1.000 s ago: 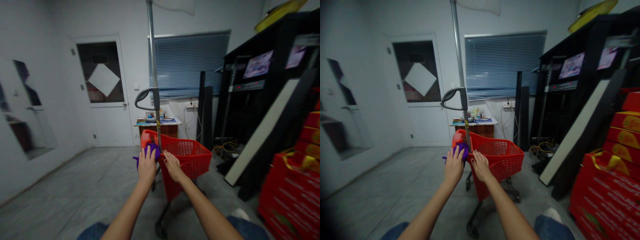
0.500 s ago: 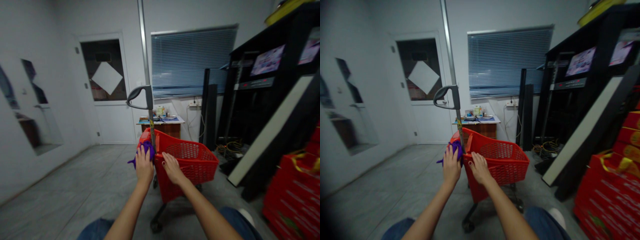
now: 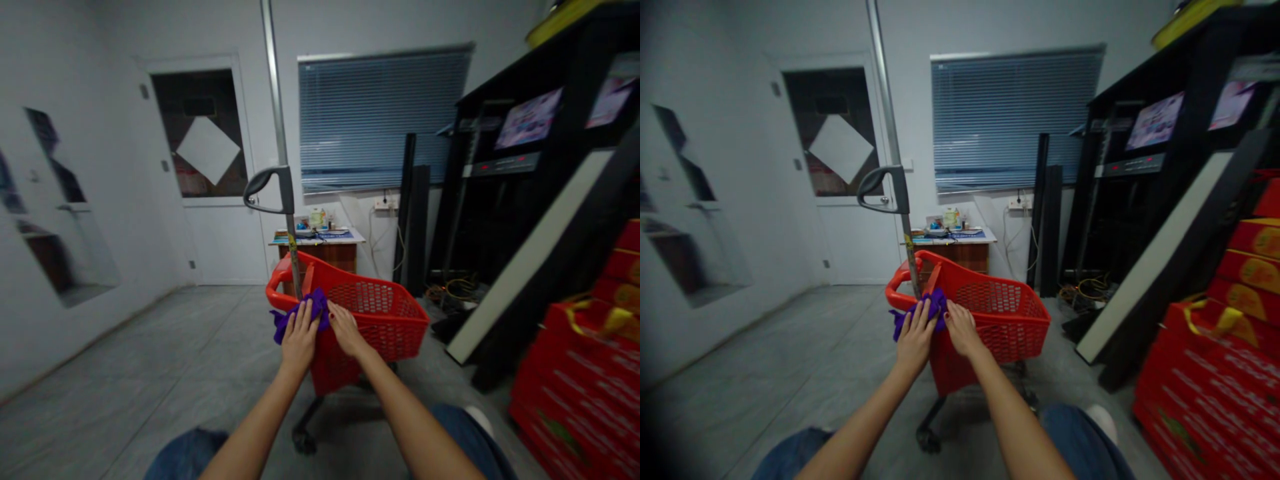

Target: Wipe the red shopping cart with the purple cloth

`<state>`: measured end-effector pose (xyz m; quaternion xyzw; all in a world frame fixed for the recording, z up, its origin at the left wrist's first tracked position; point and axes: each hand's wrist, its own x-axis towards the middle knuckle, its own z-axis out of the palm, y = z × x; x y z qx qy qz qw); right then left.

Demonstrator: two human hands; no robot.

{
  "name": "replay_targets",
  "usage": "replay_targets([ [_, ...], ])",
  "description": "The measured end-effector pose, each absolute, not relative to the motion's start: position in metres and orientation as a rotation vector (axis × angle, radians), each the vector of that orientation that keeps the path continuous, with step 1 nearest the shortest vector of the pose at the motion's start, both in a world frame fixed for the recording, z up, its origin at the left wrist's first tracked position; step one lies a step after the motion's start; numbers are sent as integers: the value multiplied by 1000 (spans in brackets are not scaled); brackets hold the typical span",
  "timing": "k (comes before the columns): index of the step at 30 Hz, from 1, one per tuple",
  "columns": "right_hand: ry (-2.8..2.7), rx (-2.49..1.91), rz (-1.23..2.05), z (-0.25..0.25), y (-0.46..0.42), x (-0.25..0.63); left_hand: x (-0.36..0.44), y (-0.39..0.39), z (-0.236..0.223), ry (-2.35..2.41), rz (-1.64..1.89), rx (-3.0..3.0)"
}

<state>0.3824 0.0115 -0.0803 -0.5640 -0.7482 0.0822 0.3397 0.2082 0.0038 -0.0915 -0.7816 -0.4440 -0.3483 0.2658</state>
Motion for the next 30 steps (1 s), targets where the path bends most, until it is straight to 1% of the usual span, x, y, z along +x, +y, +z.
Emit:
replay_targets([
  [5, -1927, -1570, 127, -89, 16, 408, 224, 8, -59, -1341, -920, -2101],
  [11, -1962, -1563, 131, -87, 22, 411, 249, 26, -43, -1412, -885, -2182],
  [15, -1987, -1547, 133, -84, 24, 411, 242, 43, -28, -1370, -784, -2192],
  [20, -1996, -1511, 113, -89, 26, 410, 226, 49, -34, -1392, -812, -2096],
  [25, -1983, -1509, 93, -96, 22, 398, 246, 44, -50, -1391, -742, -2165],
  [30, -1999, -1533, 74, -98, 13, 397, 238, 54, -34, -1359, -683, -2177],
])
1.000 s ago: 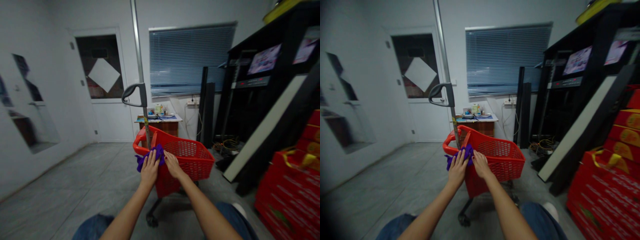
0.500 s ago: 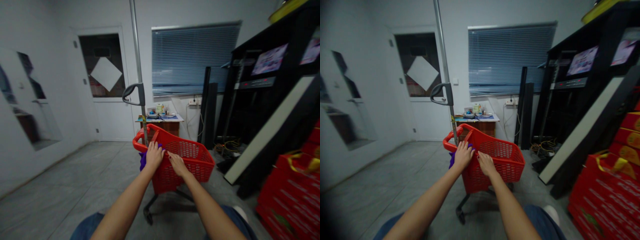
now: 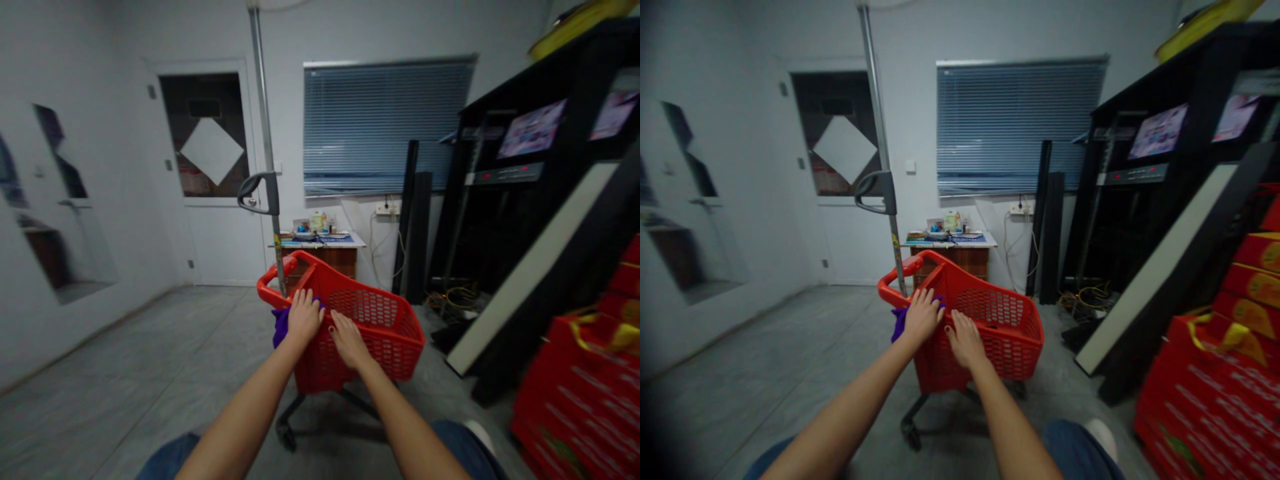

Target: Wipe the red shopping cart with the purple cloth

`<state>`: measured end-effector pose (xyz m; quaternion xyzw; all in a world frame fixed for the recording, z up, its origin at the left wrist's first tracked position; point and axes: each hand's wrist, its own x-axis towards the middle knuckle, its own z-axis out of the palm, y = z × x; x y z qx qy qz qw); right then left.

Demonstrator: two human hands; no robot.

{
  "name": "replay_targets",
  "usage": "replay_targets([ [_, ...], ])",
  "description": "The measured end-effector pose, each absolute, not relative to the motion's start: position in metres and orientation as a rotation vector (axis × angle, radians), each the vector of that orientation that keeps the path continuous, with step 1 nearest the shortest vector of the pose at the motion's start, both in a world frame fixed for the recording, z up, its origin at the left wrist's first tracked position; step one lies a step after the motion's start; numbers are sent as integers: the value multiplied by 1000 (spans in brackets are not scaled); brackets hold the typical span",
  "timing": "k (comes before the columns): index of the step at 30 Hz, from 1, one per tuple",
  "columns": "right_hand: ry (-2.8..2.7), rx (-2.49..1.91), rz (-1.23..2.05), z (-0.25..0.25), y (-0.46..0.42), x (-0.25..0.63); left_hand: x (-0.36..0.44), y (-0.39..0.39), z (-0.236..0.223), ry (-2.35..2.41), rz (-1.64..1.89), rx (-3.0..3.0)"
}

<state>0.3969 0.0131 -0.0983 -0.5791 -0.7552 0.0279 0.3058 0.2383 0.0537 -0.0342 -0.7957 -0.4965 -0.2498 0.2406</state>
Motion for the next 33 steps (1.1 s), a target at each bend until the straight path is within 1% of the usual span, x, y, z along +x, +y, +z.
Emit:
replay_targets([
  [3, -1993, -1562, 73, -100, 12, 399, 215, 63, -24, -1376, -720, -2128],
  [6, -1967, -1578, 61, -103, 15, 398, 207, 68, -26, -1392, -783, -2131],
  [10, -1950, -1589, 60, -105, 17, 395, 227, 61, -39, -1418, -749, -2153],
  [14, -1965, -1587, 73, -105, 14, 398, 240, 50, -44, -1270, -659, -2278],
  [16, -1969, -1575, 65, -105, 13, 401, 232, 49, -40, -1233, -668, -2288],
  [22, -1952, -1582, 68, -104, 12, 398, 202, 55, -31, -1336, -800, -2167],
  [29, -1909, -1666, 68, -106, 7, 402, 251, 48, -49, -1310, -720, -2290],
  [33, -1918, -1692, 66, -105, 1, 412, 248, 49, -41, -1275, -630, -2283],
])
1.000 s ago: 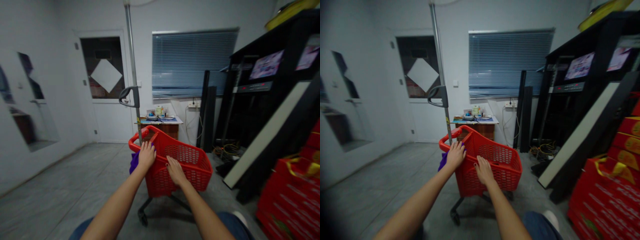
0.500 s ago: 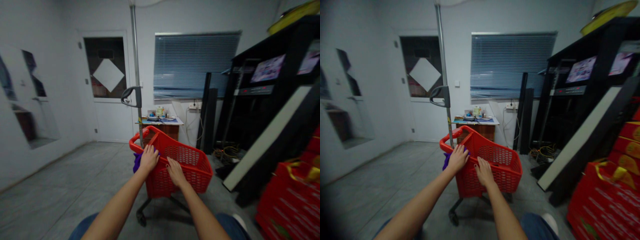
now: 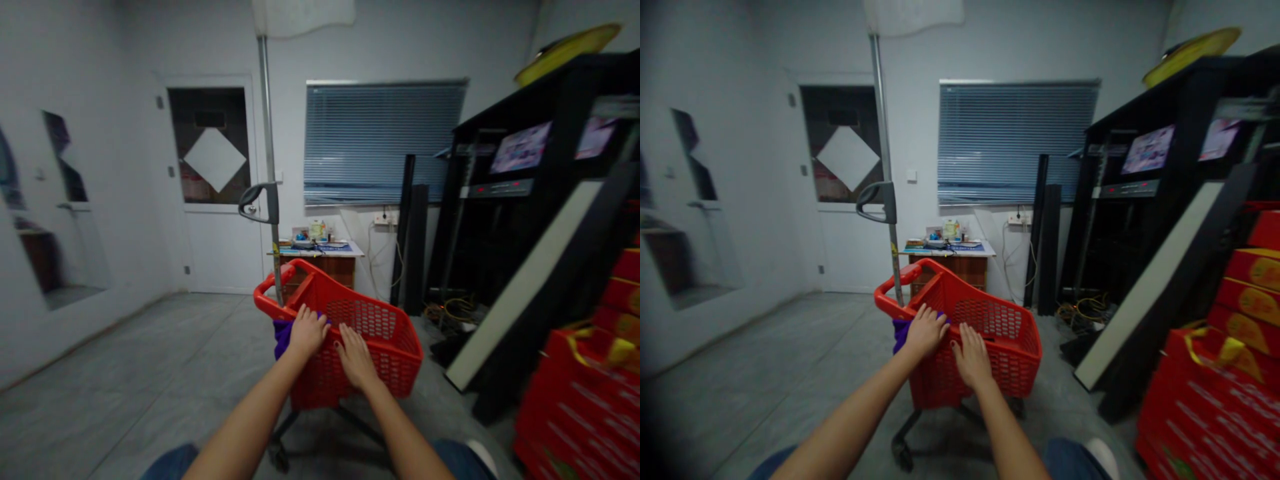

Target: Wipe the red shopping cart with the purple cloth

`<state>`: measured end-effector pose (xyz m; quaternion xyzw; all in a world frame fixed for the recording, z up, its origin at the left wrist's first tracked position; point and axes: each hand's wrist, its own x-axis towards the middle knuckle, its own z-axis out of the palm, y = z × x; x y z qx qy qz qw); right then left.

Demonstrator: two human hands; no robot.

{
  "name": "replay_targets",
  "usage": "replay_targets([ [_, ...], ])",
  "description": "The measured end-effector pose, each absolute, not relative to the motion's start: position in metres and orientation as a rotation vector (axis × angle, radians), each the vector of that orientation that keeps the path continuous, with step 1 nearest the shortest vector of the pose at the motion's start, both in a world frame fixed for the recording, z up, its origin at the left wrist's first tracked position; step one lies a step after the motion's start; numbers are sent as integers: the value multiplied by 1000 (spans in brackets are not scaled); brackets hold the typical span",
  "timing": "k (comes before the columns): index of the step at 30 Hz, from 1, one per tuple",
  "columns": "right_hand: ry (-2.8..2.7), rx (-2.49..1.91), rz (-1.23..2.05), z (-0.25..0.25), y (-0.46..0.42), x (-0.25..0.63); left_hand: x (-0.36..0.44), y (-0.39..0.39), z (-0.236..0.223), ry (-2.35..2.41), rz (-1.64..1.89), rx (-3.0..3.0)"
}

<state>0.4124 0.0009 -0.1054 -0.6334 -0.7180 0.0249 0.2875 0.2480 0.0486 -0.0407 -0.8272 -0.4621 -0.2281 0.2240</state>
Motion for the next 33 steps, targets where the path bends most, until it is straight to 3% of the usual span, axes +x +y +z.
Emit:
replay_targets([
  [7, -1905, -1725, 58, -104, 0, 401, 211, 53, -26, -1408, -681, -2099],
  [16, -1960, -1782, 96, -99, -3, 395, 264, 44, -49, -1361, -563, -2332],
  [25, -2021, -1797, 152, -95, -8, 408, 204, 52, -38, -1420, -709, -2137],
  [33, -1941, -1849, 4, -109, -14, 415, 260, 44, -71, -1416, -733, -2222],
])
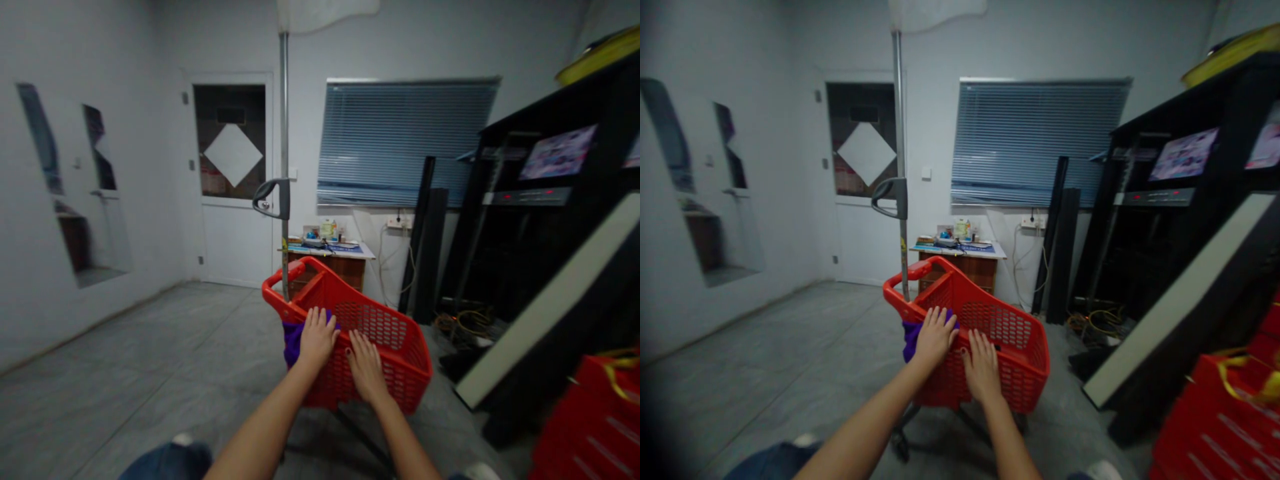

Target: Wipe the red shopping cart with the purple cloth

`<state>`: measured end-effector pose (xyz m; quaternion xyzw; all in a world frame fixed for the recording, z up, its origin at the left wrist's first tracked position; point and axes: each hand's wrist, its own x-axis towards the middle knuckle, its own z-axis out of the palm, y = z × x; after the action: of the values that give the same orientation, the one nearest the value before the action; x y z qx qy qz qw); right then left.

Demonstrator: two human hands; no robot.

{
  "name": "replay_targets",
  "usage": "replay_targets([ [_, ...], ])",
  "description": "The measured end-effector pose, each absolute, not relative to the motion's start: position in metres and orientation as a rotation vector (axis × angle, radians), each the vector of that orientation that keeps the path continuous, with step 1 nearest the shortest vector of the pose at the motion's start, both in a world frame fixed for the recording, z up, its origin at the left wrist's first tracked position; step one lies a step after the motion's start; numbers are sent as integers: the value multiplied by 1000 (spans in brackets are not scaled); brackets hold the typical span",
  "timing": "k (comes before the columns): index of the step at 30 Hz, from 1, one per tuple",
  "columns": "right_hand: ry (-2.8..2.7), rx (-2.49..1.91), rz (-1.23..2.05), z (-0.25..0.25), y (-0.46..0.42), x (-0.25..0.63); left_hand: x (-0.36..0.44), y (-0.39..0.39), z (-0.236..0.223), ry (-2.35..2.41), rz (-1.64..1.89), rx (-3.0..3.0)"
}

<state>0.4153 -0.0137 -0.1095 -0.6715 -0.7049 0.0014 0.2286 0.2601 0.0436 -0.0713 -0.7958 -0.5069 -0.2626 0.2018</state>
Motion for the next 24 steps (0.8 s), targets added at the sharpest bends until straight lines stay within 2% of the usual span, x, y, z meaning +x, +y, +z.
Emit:
replay_targets([
  [3, -1964, -1826, -10, -113, -12, 423, 266, 44, -71, -1344, -696, -2279],
  [11, -1910, -1917, -123, -125, -23, 456, 216, 55, -44, -1428, -797, -2131],
  [20, -1901, -1911, -128, -123, -25, 430, 291, 41, -88, -1352, -797, -2237],
  [24, -1907, -1944, -159, -125, -29, 441, 283, 45, -84, -1279, -722, -2296],
])
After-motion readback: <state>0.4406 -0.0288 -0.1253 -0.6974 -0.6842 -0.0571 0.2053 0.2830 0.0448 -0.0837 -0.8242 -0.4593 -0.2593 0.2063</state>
